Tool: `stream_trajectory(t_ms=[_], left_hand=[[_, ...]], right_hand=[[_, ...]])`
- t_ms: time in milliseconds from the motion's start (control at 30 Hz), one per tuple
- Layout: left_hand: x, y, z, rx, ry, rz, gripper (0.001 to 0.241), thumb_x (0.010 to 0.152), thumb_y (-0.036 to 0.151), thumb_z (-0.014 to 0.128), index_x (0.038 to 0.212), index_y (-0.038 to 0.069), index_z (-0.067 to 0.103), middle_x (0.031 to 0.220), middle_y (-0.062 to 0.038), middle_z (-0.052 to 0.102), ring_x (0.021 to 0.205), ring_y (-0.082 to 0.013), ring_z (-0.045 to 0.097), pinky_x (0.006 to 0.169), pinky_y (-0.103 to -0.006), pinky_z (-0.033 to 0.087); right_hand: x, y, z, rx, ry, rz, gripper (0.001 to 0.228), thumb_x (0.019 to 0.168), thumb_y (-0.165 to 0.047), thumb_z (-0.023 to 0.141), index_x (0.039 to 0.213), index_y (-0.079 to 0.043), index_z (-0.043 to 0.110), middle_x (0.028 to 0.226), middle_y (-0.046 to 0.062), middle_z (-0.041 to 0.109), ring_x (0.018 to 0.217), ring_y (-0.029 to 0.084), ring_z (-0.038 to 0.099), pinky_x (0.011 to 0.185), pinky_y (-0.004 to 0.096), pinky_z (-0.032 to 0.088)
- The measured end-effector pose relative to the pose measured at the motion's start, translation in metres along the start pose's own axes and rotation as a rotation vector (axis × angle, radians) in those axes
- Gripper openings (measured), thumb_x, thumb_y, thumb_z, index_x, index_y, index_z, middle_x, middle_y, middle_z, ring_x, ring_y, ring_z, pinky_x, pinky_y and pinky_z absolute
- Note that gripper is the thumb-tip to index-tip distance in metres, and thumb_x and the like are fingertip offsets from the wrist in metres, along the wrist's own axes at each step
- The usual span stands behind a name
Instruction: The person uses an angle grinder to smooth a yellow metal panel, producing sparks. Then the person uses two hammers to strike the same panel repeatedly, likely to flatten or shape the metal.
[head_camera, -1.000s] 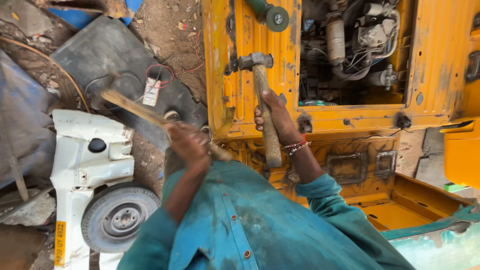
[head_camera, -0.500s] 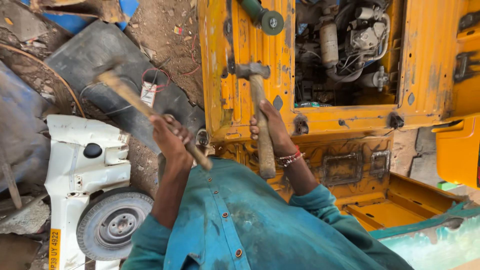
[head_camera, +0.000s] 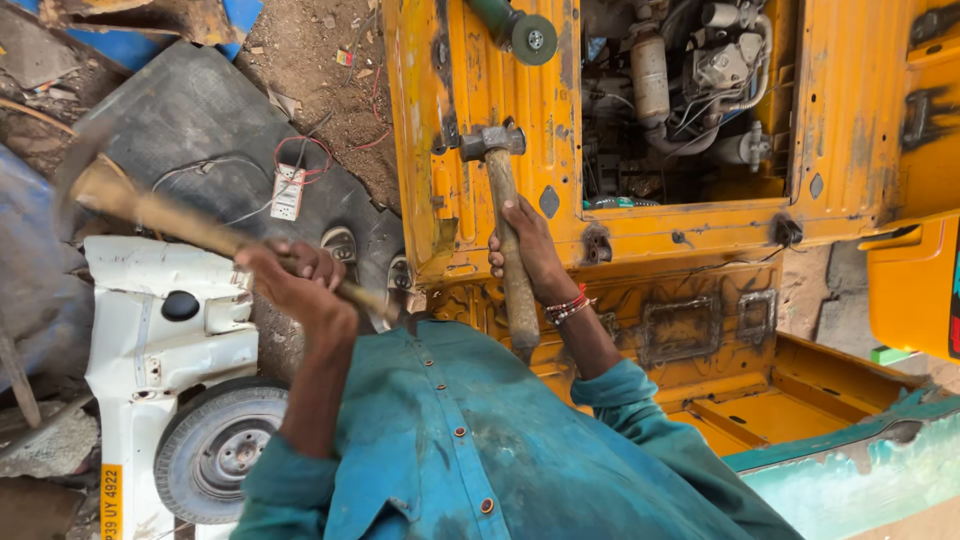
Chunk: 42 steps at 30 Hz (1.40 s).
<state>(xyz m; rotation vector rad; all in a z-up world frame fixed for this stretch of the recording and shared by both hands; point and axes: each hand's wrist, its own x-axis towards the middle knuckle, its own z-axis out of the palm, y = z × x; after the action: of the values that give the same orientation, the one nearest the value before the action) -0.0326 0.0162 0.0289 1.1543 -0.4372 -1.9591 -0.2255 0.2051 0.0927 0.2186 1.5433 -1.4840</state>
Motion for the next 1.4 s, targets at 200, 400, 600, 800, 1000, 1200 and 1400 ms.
stream_trajectory(t_ms=[200,400,600,800,1000,1200,1400], left_hand=[[-0.022,-0.052,-0.001,0.812,-0.486,-0.418,0.047,0.108,0.058,0.048,0.093,0.012,0.051,0.066,0.003,0.042,0.046,-0.0062,0.04,0.036,-0.0255,0.031],[0.01,-0.01,-0.035,0.211,-0.155,-0.273,0.044,0.107,0.056,0.051,0.095,0.014,0.052,0.067,0.004,0.044,0.046,-0.0067,0.042,0.037,-0.0256,0.033],[-0.009,-0.075,-0.005,0.778,-0.46,-0.408,0.046,0.107,0.057,0.052,0.094,0.013,0.052,0.065,0.005,0.044,0.045,-0.0067,0.04,0.036,-0.0257,0.034],[0.005,-0.044,-0.007,0.455,-0.319,-0.498,0.047,0.107,0.059,0.053,0.093,0.014,0.051,0.064,0.008,0.041,0.045,-0.0051,0.037,0.036,-0.0247,0.032],[-0.032,-0.065,0.028,0.709,-0.498,-0.483,0.055,0.102,0.063,0.044,0.086,0.01,0.046,0.059,0.001,0.04,0.042,-0.0096,0.042,0.036,-0.0275,0.036],[-0.034,0.008,0.044,0.789,-0.444,-0.357,0.046,0.102,0.055,0.045,0.108,0.01,0.044,0.072,0.0,0.047,0.049,-0.007,0.046,0.039,-0.0261,0.039],[-0.035,0.05,0.033,0.693,-0.461,-0.019,0.046,0.103,0.045,0.052,0.123,0.005,0.045,0.079,-0.003,0.057,0.055,-0.0076,0.048,0.044,-0.0268,0.041]], right_hand=[[-0.001,-0.018,-0.002,-0.082,-0.004,-0.005,0.042,0.102,-0.043,0.05,0.134,-0.015,0.043,0.072,0.002,0.055,0.052,0.01,0.056,0.044,0.026,0.052],[0.008,-0.017,-0.002,-0.015,-0.006,0.02,0.036,0.102,-0.04,0.052,0.124,-0.013,0.042,0.073,0.005,0.055,0.052,0.013,0.056,0.045,0.029,0.051],[0.011,-0.012,-0.006,0.045,0.013,0.058,0.036,0.102,-0.042,0.054,0.126,-0.017,0.043,0.075,0.003,0.054,0.054,0.013,0.055,0.047,0.028,0.05],[0.012,-0.007,-0.003,0.058,-0.012,0.09,0.04,0.099,-0.044,0.055,0.126,-0.016,0.044,0.074,0.004,0.054,0.054,0.012,0.054,0.046,0.028,0.049],[0.025,-0.008,-0.016,0.07,-0.014,0.115,0.042,0.101,-0.046,0.055,0.124,-0.013,0.043,0.076,0.005,0.055,0.057,0.013,0.054,0.048,0.028,0.049],[0.018,-0.005,-0.025,0.114,-0.047,0.231,0.042,0.099,-0.046,0.052,0.128,-0.017,0.045,0.074,0.002,0.051,0.055,0.011,0.05,0.047,0.027,0.045],[0.02,-0.003,-0.029,0.187,-0.056,0.235,0.043,0.102,-0.048,0.052,0.125,-0.012,0.044,0.076,0.001,0.049,0.058,0.01,0.047,0.048,0.025,0.043]])
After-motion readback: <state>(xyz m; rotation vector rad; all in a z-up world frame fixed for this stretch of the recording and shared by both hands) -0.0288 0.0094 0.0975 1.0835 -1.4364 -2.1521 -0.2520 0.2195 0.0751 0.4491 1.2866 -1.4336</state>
